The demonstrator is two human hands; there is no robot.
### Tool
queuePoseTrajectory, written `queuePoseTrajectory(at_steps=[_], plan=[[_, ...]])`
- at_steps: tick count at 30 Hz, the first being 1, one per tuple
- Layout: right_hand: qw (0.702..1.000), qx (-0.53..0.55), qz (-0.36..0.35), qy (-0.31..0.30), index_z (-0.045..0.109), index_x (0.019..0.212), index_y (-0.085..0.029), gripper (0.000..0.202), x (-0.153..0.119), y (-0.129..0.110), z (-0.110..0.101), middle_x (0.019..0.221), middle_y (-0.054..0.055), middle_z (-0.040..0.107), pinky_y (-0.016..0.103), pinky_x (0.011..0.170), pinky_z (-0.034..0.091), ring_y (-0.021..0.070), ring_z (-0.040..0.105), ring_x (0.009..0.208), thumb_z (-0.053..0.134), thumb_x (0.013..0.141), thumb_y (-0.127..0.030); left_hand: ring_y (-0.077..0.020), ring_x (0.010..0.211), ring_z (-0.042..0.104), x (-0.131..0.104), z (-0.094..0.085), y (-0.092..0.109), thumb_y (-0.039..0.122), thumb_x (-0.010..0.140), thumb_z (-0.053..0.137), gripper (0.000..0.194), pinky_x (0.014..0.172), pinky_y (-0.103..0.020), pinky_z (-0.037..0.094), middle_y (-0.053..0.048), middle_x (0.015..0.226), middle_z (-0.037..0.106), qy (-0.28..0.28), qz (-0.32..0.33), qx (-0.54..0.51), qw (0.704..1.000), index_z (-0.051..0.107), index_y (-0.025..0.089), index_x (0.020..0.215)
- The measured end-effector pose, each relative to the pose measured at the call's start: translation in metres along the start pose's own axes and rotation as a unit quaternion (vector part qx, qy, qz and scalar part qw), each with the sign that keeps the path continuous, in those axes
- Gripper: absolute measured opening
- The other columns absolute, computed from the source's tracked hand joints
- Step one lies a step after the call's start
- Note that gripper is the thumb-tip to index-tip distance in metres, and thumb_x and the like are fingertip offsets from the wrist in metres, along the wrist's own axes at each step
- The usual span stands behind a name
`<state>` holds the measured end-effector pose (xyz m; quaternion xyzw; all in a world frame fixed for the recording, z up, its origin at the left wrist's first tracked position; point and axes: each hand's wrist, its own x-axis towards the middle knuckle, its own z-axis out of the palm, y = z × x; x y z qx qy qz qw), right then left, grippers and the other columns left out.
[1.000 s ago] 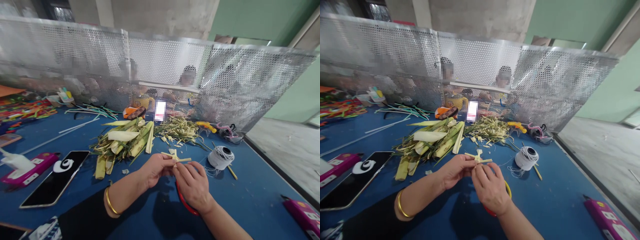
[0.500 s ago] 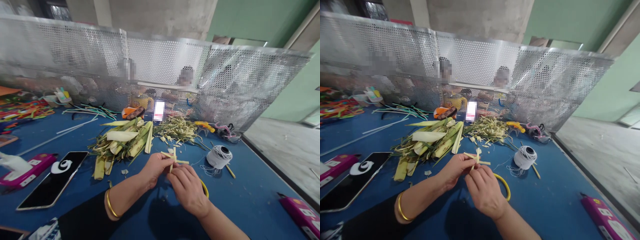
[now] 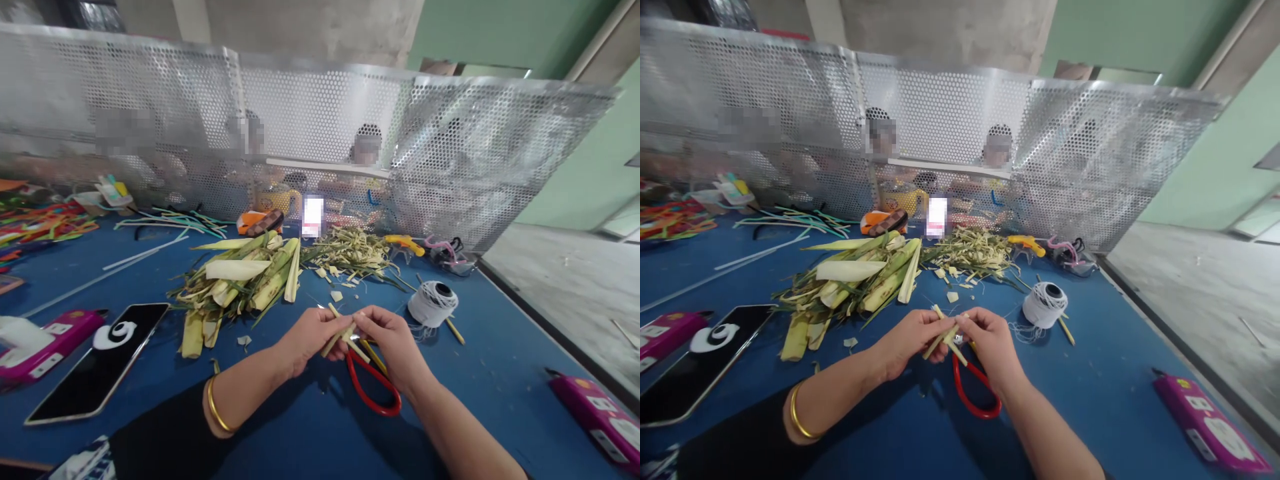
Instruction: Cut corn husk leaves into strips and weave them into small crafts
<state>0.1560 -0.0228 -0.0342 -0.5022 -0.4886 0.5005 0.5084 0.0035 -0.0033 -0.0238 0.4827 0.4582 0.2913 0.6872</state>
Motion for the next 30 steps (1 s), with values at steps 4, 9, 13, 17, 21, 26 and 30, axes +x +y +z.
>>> queuePoseTrajectory(at_steps=[4, 9, 13, 17, 21, 26, 30], plan=[[0.998, 0.039, 0.006, 0.048, 0.059, 0.055, -0.017, 0.037, 0.000, 0.005, 0.003, 0.049, -0.003, 0.050, 0.024, 0.051, 0.032, 0.0099, 0.040, 0.050, 0.077, 0.059, -0.050, -0.0081, 0.042, 0.045, -0.002, 0.004, 0.000, 0.052, 0.066, 0.071, 0.038, 0.047, -0.022, 0.034, 0.003, 0.046, 0.052, -0.016, 0.040, 0.043, 0.998, 0.062, 0.015, 0.066], [0.992, 0.035, -0.027, 0.121, 0.056, 0.057, -0.019, 0.033, 0.003, 0.015, 0.004, 0.050, -0.005, 0.046, 0.023, 0.048, 0.030, 0.0095, 0.036, 0.049, 0.073, 0.064, -0.046, -0.0085, 0.042, 0.041, -0.002, 0.006, 0.001, 0.040, 0.069, 0.067, 0.025, 0.050, -0.023, 0.037, 0.005, 0.043, 0.046, -0.033, 0.064, 0.068, 0.995, 0.063, 0.016, 0.064], [0.989, -0.014, -0.053, 0.139, 0.057, 0.060, -0.018, 0.033, 0.006, 0.016, 0.001, 0.052, -0.005, 0.045, 0.024, 0.050, 0.031, 0.0101, 0.036, 0.051, 0.070, 0.068, -0.048, -0.0088, 0.043, 0.041, 0.000, 0.004, -0.001, 0.042, 0.068, 0.068, 0.027, 0.052, -0.024, 0.038, 0.005, 0.043, 0.045, -0.038, 0.063, 0.051, 0.996, 0.061, 0.016, 0.062], [0.991, -0.073, -0.065, 0.091, 0.061, 0.069, -0.018, 0.040, 0.008, 0.009, -0.006, 0.062, -0.001, 0.056, 0.025, 0.056, 0.037, 0.0131, 0.048, 0.058, 0.062, 0.075, -0.057, -0.0085, 0.044, 0.043, 0.003, 0.000, -0.001, 0.052, 0.068, 0.067, 0.037, 0.049, -0.023, 0.034, 0.004, 0.047, 0.048, 0.005, 0.053, 0.021, 0.998, 0.058, 0.016, 0.061], [0.988, -0.147, -0.052, -0.009, 0.059, 0.068, -0.018, 0.047, 0.004, 0.005, -0.009, 0.058, 0.000, 0.058, 0.027, 0.055, 0.039, 0.0143, 0.051, 0.054, 0.049, 0.085, -0.061, -0.0087, 0.046, 0.045, 0.006, -0.005, 0.000, 0.059, 0.068, 0.067, 0.044, 0.051, -0.024, 0.036, 0.004, 0.051, 0.049, 0.046, 0.056, -0.013, 0.997, 0.059, 0.015, 0.067], [0.909, -0.348, -0.230, -0.021, 0.048, 0.060, -0.020, 0.038, -0.005, 0.008, -0.002, 0.052, -0.004, 0.048, 0.024, 0.050, 0.030, 0.0107, 0.042, 0.050, 0.045, 0.094, -0.037, -0.0073, 0.048, 0.042, 0.005, -0.001, -0.002, 0.044, 0.060, 0.077, 0.037, 0.050, -0.023, 0.034, 0.003, 0.059, 0.054, 0.075, 0.087, -0.015, 0.993, 0.064, 0.013, 0.075], [0.756, -0.480, -0.444, -0.022, 0.050, 0.065, -0.019, 0.033, -0.012, 0.009, 0.004, 0.059, -0.001, 0.052, 0.027, 0.056, 0.030, 0.0123, 0.043, 0.054, 0.039, 0.096, -0.019, -0.0072, 0.046, 0.041, 0.005, 0.002, -0.005, 0.043, 0.060, 0.076, 0.034, 0.048, -0.023, 0.034, 0.003, 0.056, 0.053, 0.094, 0.108, -0.041, 0.989, 0.064, 0.014, 0.073]])
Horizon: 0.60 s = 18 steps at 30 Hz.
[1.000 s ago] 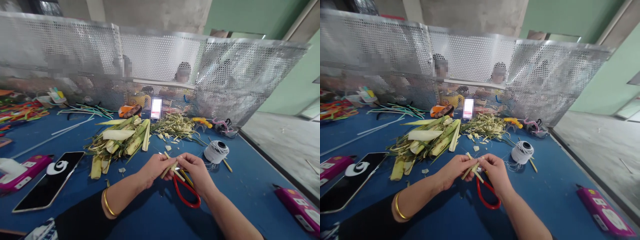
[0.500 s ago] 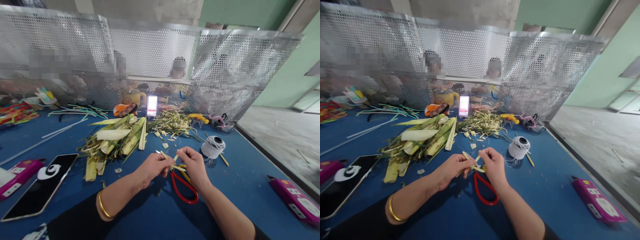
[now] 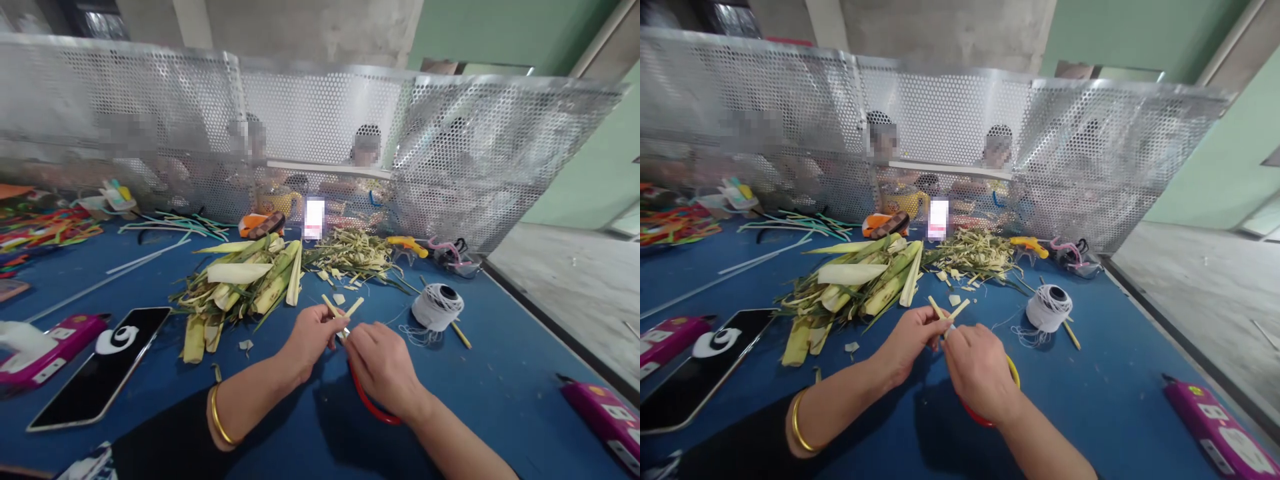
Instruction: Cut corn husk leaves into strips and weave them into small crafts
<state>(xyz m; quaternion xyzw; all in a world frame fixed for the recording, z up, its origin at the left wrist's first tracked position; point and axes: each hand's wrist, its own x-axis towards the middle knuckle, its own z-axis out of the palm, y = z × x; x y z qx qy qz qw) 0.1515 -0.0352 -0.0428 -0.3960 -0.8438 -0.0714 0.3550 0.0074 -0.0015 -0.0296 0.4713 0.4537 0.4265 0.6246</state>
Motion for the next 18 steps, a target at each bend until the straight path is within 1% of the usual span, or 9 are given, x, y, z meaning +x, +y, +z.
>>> queuePoseTrajectory(at_steps=[1, 3, 5, 7, 8, 10, 13, 15, 18], plan=[[0.999, -0.020, -0.034, 0.003, 0.051, 0.066, -0.019, 0.032, 0.000, -0.001, -0.002, 0.060, 0.000, 0.053, 0.028, 0.058, 0.030, 0.0126, 0.044, 0.054, 0.039, 0.096, -0.016, -0.0073, 0.046, 0.041, 0.000, 0.000, 0.000, 0.044, 0.060, 0.075, 0.034, 0.048, -0.022, 0.034, 0.003, 0.056, 0.052, -0.001, 0.002, 0.004, 1.000, 0.065, 0.013, 0.073], [0.999, -0.011, -0.045, 0.017, 0.054, 0.070, -0.018, 0.029, 0.001, 0.000, -0.008, 0.061, 0.000, 0.054, 0.029, 0.062, 0.033, 0.0130, 0.047, 0.057, 0.041, 0.096, -0.018, -0.0073, 0.046, 0.042, 0.001, -0.002, 0.002, 0.044, 0.061, 0.074, 0.035, 0.048, -0.022, 0.034, 0.003, 0.058, 0.053, -0.012, 0.003, 0.024, 1.000, 0.067, 0.013, 0.074], [0.998, 0.017, 0.013, 0.060, 0.060, 0.078, -0.018, 0.023, 0.002, 0.004, -0.016, 0.065, 0.001, 0.058, 0.030, 0.067, 0.035, 0.0144, 0.052, 0.063, 0.046, 0.095, -0.024, -0.0073, 0.047, 0.041, 0.000, -0.004, 0.006, 0.043, 0.061, 0.074, 0.035, 0.049, -0.023, 0.034, 0.002, 0.060, 0.055, -0.041, 0.002, 0.051, 0.998, 0.070, 0.012, 0.077], [0.988, 0.044, 0.112, 0.098, 0.065, 0.084, -0.018, 0.020, 0.005, 0.011, -0.020, 0.074, 0.004, 0.063, 0.032, 0.071, 0.037, 0.0176, 0.055, 0.073, 0.051, 0.093, -0.031, -0.0081, 0.048, 0.040, -0.003, -0.006, 0.011, 0.043, 0.061, 0.074, 0.036, 0.049, -0.023, 0.035, 0.002, 0.059, 0.055, -0.081, -0.005, 0.079, 0.994, 0.072, 0.012, 0.078], [0.979, 0.074, 0.163, 0.095, 0.067, 0.084, -0.019, 0.022, 0.006, 0.014, -0.021, 0.078, 0.005, 0.064, 0.033, 0.072, 0.039, 0.0191, 0.056, 0.076, 0.053, 0.091, -0.034, -0.0088, 0.048, 0.039, -0.005, -0.005, 0.013, 0.044, 0.062, 0.073, 0.035, 0.050, -0.024, 0.035, 0.002, 0.056, 0.052, -0.100, -0.009, 0.095, 0.990, 0.073, 0.013, 0.077], [0.946, 0.189, 0.258, 0.044, 0.068, 0.078, -0.019, 0.025, 0.008, 0.019, -0.019, 0.079, 0.005, 0.066, 0.033, 0.071, 0.041, 0.0200, 0.058, 0.078, 0.057, 0.087, -0.039, -0.0099, 0.048, 0.038, -0.009, -0.004, 0.015, 0.046, 0.066, 0.070, 0.035, 0.050, -0.024, 0.032, 0.003, 0.049, 0.046, -0.123, -0.012, 0.129, 0.984, 0.074, 0.013, 0.074], [0.843, 0.396, 0.362, -0.039, 0.065, 0.069, -0.018, 0.028, 0.010, 0.018, -0.012, 0.070, 0.002, 0.064, 0.028, 0.061, 0.041, 0.0163, 0.055, 0.066, 0.064, 0.078, -0.044, -0.0105, 0.050, 0.036, -0.012, -0.002, 0.014, 0.044, 0.070, 0.066, 0.032, 0.050, -0.025, 0.027, 0.003, 0.048, 0.046, -0.127, -0.010, 0.173, 0.977, 0.075, 0.013, 0.072], [0.790, 0.462, 0.403, -0.031, 0.062, 0.065, -0.017, 0.029, 0.010, 0.014, -0.008, 0.063, 0.000, 0.061, 0.026, 0.057, 0.039, 0.0134, 0.051, 0.059, 0.070, 0.071, -0.045, -0.0104, 0.053, 0.035, -0.011, -0.001, 0.012, 0.041, 0.070, 0.067, 0.028, 0.051, -0.025, 0.024, 0.003, 0.051, 0.048, -0.130, -0.002, 0.190, 0.973, 0.074, 0.014, 0.069], [0.776, 0.465, 0.425, 0.034, 0.058, 0.060, -0.018, 0.028, 0.009, 0.007, -0.004, 0.059, -0.002, 0.059, 0.026, 0.056, 0.038, 0.0123, 0.049, 0.056, 0.072, 0.066, -0.041, -0.0100, 0.053, 0.031, -0.009, -0.003, 0.009, 0.038, 0.069, 0.067, 0.026, 0.052, -0.025, 0.021, 0.004, 0.049, 0.042, -0.149, 0.012, 0.211, 0.966, 0.067, 0.015, 0.057]])
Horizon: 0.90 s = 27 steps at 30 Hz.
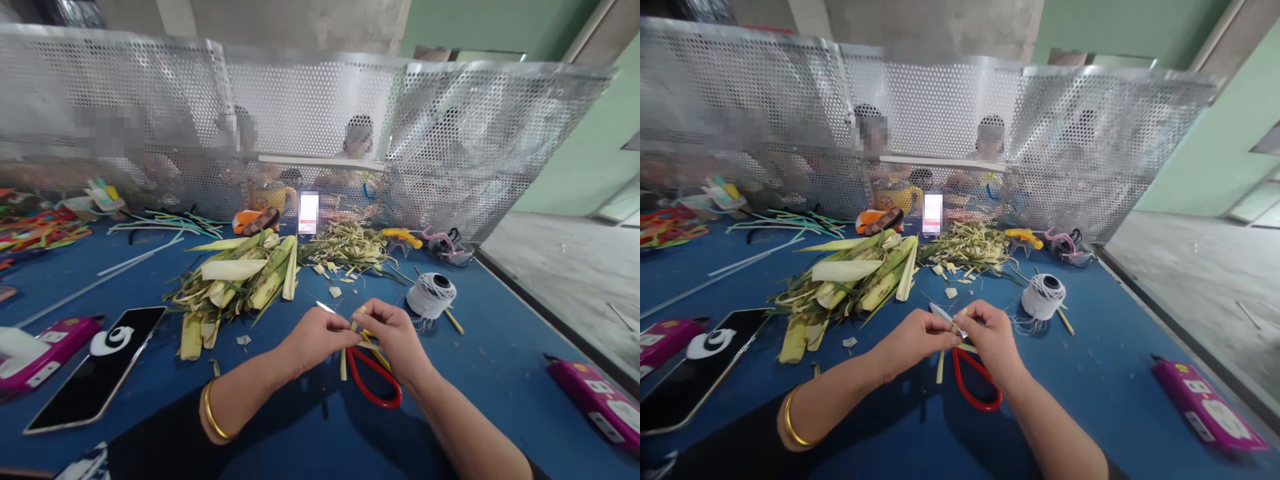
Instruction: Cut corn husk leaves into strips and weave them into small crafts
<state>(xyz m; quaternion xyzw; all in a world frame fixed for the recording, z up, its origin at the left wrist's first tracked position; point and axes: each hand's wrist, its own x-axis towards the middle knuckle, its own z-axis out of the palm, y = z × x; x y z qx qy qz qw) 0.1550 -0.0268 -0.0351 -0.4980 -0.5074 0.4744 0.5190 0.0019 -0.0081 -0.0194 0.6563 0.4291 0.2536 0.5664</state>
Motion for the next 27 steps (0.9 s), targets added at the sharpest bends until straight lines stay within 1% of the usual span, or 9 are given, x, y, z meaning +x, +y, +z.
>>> queuePoseTrajectory(at_steps=[4, 8, 10, 12, 15, 18, 23, 25, 27], plan=[[0.996, -0.057, -0.053, 0.049, 0.058, 0.058, -0.019, 0.023, -0.002, -0.001, 0.001, 0.058, -0.002, 0.057, 0.027, 0.059, 0.040, 0.0134, 0.050, 0.057, 0.068, 0.070, -0.036, -0.0092, 0.053, 0.027, 0.000, -0.003, 0.000, 0.034, 0.069, 0.066, 0.028, 0.052, -0.026, 0.017, 0.005, 0.048, 0.034, -0.040, 0.013, 0.016, 0.999, 0.058, 0.016, 0.049], [0.988, -0.104, -0.099, 0.063, 0.066, 0.067, -0.019, 0.026, 0.003, -0.008, -0.012, 0.071, 0.002, 0.064, 0.030, 0.070, 0.043, 0.0174, 0.056, 0.072, 0.065, 0.075, -0.043, -0.0096, 0.051, 0.033, 0.001, -0.004, 0.001, 0.041, 0.071, 0.066, 0.028, 0.052, -0.025, 0.022, 0.005, 0.048, 0.041, 0.001, 0.003, -0.022, 1.000, 0.063, 0.016, 0.060], [0.990, -0.086, -0.066, 0.094, 0.070, 0.076, -0.019, 0.034, 0.006, -0.011, -0.018, 0.073, 0.003, 0.064, 0.030, 0.070, 0.043, 0.0180, 0.056, 0.074, 0.064, 0.075, -0.053, -0.0097, 0.050, 0.037, 0.002, -0.003, 0.000, 0.047, 0.074, 0.063, 0.034, 0.053, -0.025, 0.027, 0.004, 0.048, 0.043, 0.024, -0.007, -0.066, 0.997, 0.060, 0.017, 0.059], [0.994, -0.047, -0.010, 0.100, 0.069, 0.078, -0.018, 0.043, 0.008, -0.011, -0.020, 0.068, 0.001, 0.061, 0.029, 0.065, 0.043, 0.0164, 0.055, 0.067, 0.065, 0.071, -0.060, -0.0096, 0.049, 0.040, 0.004, -0.003, -0.002, 0.054, 0.075, 0.060, 0.040, 0.053, -0.024, 0.030, 0.004, 0.049, 0.044, 0.040, -0.014, -0.115, 0.993, 0.057, 0.017, 0.060], [0.998, 0.011, 0.046, 0.041, 0.063, 0.070, -0.017, 0.045, 0.007, -0.009, -0.014, 0.058, -0.003, 0.055, 0.027, 0.057, 0.041, 0.0119, 0.049, 0.055, 0.073, 0.062, -0.061, -0.0095, 0.049, 0.042, 0.006, -0.003, -0.003, 0.057, 0.075, 0.059, 0.042, 0.052, -0.024, 0.031, 0.003, 0.050, 0.046, 0.050, -0.019, -0.135, 0.989, 0.059, 0.017, 0.063], [0.998, 0.031, 0.053, 0.004, 0.058, 0.063, -0.018, 0.044, 0.005, -0.004, -0.006, 0.053, -0.003, 0.055, 0.026, 0.055, 0.040, 0.0105, 0.048, 0.050, 0.077, 0.058, -0.057, -0.0094, 0.047, 0.043, 0.005, -0.003, -0.002, 0.047, 0.073, 0.066, 0.033, 0.052, -0.024, 0.032, 0.003, 0.047, 0.049, 0.038, -0.026, -0.092, 0.995, 0.061, 0.016, 0.063], [0.999, -0.025, -0.012, 0.037, 0.055, 0.062, -0.019, 0.034, 0.005, 0.005, -0.005, 0.051, -0.003, 0.056, 0.026, 0.055, 0.040, 0.0118, 0.050, 0.050, 0.069, 0.070, -0.049, -0.0088, 0.045, 0.044, 0.000, -0.001, 0.003, 0.036, 0.072, 0.067, 0.025, 0.051, -0.023, 0.033, 0.002, 0.044, 0.054, 0.001, -0.053, -0.056, 0.997, 0.068, 0.012, 0.063], [0.993, -0.089, -0.064, 0.050, 0.056, 0.065, -0.020, 0.028, 0.005, 0.004, -0.007, 0.053, -0.003, 0.056, 0.026, 0.057, 0.040, 0.0127, 0.051, 0.052, 0.062, 0.078, -0.044, -0.0102, 0.048, 0.050, -0.001, -0.001, 0.005, 0.037, 0.071, 0.068, 0.026, 0.054, -0.023, 0.037, 0.000, 0.048, 0.059, 0.005, -0.057, -0.078, 0.995, 0.070, 0.012, 0.065], [0.972, -0.169, -0.138, 0.091, 0.061, 0.076, -0.020, 0.023, 0.002, -0.001, -0.011, 0.065, 0.000, 0.063, 0.028, 0.063, 0.043, 0.0153, 0.057, 0.063, 0.055, 0.084, -0.040, -0.0127, 0.056, 0.057, 0.000, -0.003, 0.005, 0.039, 0.070, 0.070, 0.027, 0.060, -0.025, 0.042, -0.002, 0.055, 0.065, 0.027, -0.056, -0.133, 0.989, 0.072, 0.012, 0.073]])
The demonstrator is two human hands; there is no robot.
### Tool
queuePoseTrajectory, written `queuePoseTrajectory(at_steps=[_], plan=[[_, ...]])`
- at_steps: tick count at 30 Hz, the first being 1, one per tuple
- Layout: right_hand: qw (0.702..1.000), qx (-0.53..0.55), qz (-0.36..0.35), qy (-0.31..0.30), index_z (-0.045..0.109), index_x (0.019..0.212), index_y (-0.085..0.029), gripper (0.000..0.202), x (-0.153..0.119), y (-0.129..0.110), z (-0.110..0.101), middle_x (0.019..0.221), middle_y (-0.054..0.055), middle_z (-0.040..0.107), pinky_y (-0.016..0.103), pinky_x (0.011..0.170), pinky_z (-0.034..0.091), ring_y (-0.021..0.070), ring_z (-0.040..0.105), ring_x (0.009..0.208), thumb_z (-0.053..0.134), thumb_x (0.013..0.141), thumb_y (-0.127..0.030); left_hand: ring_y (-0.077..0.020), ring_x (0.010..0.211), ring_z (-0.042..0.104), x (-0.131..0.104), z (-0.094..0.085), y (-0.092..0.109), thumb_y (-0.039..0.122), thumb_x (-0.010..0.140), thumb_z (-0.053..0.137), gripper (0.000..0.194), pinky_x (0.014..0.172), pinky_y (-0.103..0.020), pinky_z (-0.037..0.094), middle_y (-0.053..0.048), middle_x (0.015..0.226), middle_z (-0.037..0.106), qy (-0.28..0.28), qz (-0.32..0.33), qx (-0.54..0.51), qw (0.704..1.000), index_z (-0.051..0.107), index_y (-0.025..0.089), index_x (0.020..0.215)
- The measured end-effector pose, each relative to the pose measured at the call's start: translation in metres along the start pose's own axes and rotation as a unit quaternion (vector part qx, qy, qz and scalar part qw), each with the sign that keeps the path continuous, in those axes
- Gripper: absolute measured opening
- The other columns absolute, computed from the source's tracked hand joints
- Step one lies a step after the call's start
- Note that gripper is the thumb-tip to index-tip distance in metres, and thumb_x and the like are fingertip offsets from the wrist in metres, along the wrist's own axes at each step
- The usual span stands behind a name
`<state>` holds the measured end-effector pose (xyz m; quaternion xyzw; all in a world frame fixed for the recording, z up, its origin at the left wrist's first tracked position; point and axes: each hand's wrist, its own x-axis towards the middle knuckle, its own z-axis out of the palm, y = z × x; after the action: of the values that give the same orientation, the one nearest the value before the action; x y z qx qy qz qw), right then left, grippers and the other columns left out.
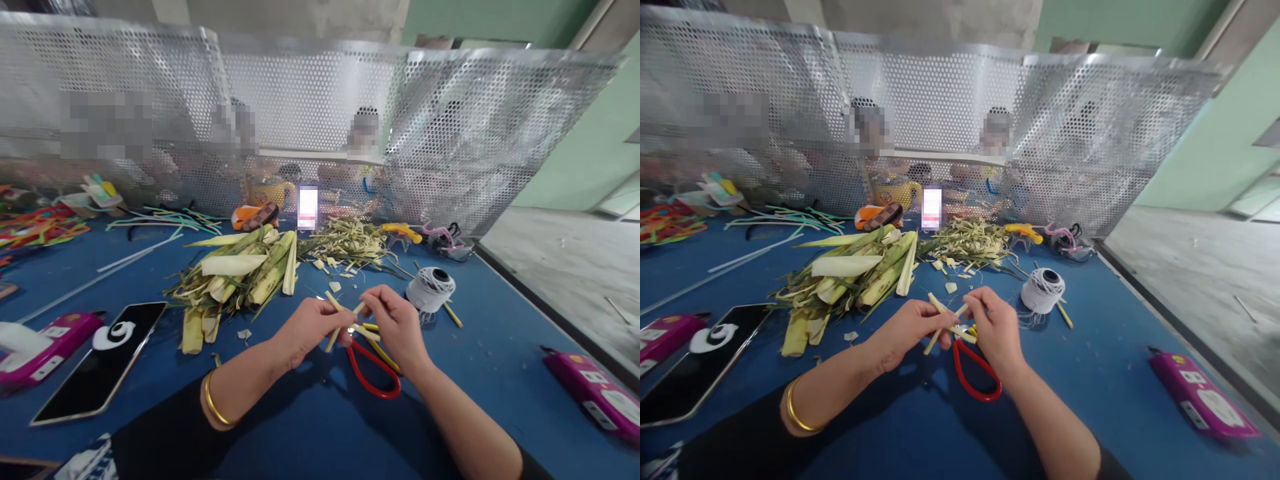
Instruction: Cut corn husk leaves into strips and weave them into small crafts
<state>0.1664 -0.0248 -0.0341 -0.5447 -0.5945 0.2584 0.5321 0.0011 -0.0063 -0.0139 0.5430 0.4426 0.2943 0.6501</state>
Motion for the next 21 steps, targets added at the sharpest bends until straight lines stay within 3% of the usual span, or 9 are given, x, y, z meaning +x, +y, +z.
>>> queuePoseTrajectory(at_steps=[2, 4, 5, 7, 9, 11, 15, 21], plan=[[0.991, -0.079, -0.070, 0.085, 0.063, 0.088, -0.021, 0.021, -0.002, -0.005, -0.006, 0.082, 0.003, 0.069, 0.030, 0.072, 0.044, 0.0180, 0.061, 0.077, 0.053, 0.087, -0.039, -0.0153, 0.066, 0.064, 0.002, -0.002, 0.001, 0.039, 0.067, 0.074, 0.030, 0.069, -0.027, 0.047, -0.004, 0.066, 0.071, 0.021, 0.013, -0.067, 0.997, 0.073, 0.013, 0.082], [0.973, -0.139, -0.115, 0.145, 0.064, 0.085, -0.021, 0.022, -0.006, -0.009, -0.008, 0.083, 0.004, 0.070, 0.030, 0.074, 0.043, 0.0187, 0.061, 0.079, 0.053, 0.088, -0.040, -0.0173, 0.076, 0.067, 0.004, -0.004, 0.002, 0.036, 0.063, 0.079, 0.033, 0.077, -0.028, 0.049, -0.006, 0.077, 0.074, 0.038, 0.030, -0.118, 0.992, 0.073, 0.014, 0.086], [0.969, -0.159, -0.129, 0.137, 0.064, 0.078, -0.021, 0.025, -0.008, -0.009, -0.007, 0.076, 0.003, 0.069, 0.029, 0.072, 0.043, 0.0180, 0.060, 0.074, 0.052, 0.089, -0.040, -0.0179, 0.080, 0.067, 0.004, -0.004, 0.002, 0.034, 0.060, 0.080, 0.034, 0.080, -0.029, 0.049, -0.007, 0.079, 0.075, 0.045, 0.036, -0.137, 0.989, 0.073, 0.014, 0.087], [0.975, -0.175, -0.130, 0.039, 0.065, 0.072, -0.021, 0.031, -0.013, -0.008, -0.001, 0.068, 0.002, 0.067, 0.027, 0.065, 0.041, 0.0162, 0.059, 0.066, 0.051, 0.091, -0.041, -0.0183, 0.083, 0.068, 0.006, -0.004, 0.002, 0.030, 0.058, 0.083, 0.037, 0.083, -0.029, 0.049, -0.006, 0.079, 0.075, 0.055, 0.042, -0.167, 0.984, 0.072, 0.014, 0.090], [0.979, -0.165, -0.105, -0.063, 0.066, 0.070, -0.021, 0.033, -0.016, -0.005, 0.008, 0.066, 0.001, 0.066, 0.025, 0.059, 0.039, 0.0143, 0.056, 0.061, 0.051, 0.091, -0.042, -0.0180, 0.082, 0.068, 0.006, -0.003, 0.001, 0.026, 0.058, 0.083, 0.038, 0.084, -0.029, 0.049, -0.005, 0.076, 0.074, 0.060, 0.040, -0.185, 0.980, 0.071, 0.014, 0.091], [0.981, -0.144, -0.070, -0.108, 0.062, 0.065, -0.020, 0.036, -0.018, -0.002, 0.017, 0.059, -0.001, 0.061, 0.023, 0.054, 0.037, 0.0126, 0.052, 0.055, 0.051, 0.090, -0.042, -0.0174, 0.077, 0.067, 0.007, -0.001, -0.001, 0.023, 0.057, 0.084, 0.033, 0.080, -0.028, 0.049, -0.005, 0.074, 0.073, 0.062, 0.034, -0.186, 0.980, 0.071, 0.013, 0.085], [0.986, -0.105, -0.053, -0.115, 0.052, 0.062, -0.019, 0.036, -0.021, -0.001, 0.023, 0.057, -0.003, 0.056, 0.022, 0.053, 0.035, 0.0113, 0.049, 0.054, 0.045, 0.093, -0.036, -0.0147, 0.069, 0.064, 0.007, 0.003, -0.001, 0.014, 0.057, 0.080, 0.022, 0.070, -0.026, 0.049, -0.005, 0.073, 0.073, 0.088, 0.027, -0.199, 0.976, 0.072, 0.012, 0.077], [0.970, -0.156, -0.161, -0.095, 0.040, 0.058, -0.021, 0.036, -0.029, -0.006, 0.028, 0.055, -0.002, 0.049, 0.023, 0.054, 0.031, 0.0113, 0.044, 0.052, 0.041, 0.093, -0.025, -0.0130, 0.062, 0.063, 0.002, 0.009, -0.003, 0.006, 0.060, 0.071, 0.027, 0.064, -0.023, 0.048, -0.005, 0.067, 0.073, 0.148, 0.002, -0.198, 0.969, 0.074, 0.011, 0.086]])
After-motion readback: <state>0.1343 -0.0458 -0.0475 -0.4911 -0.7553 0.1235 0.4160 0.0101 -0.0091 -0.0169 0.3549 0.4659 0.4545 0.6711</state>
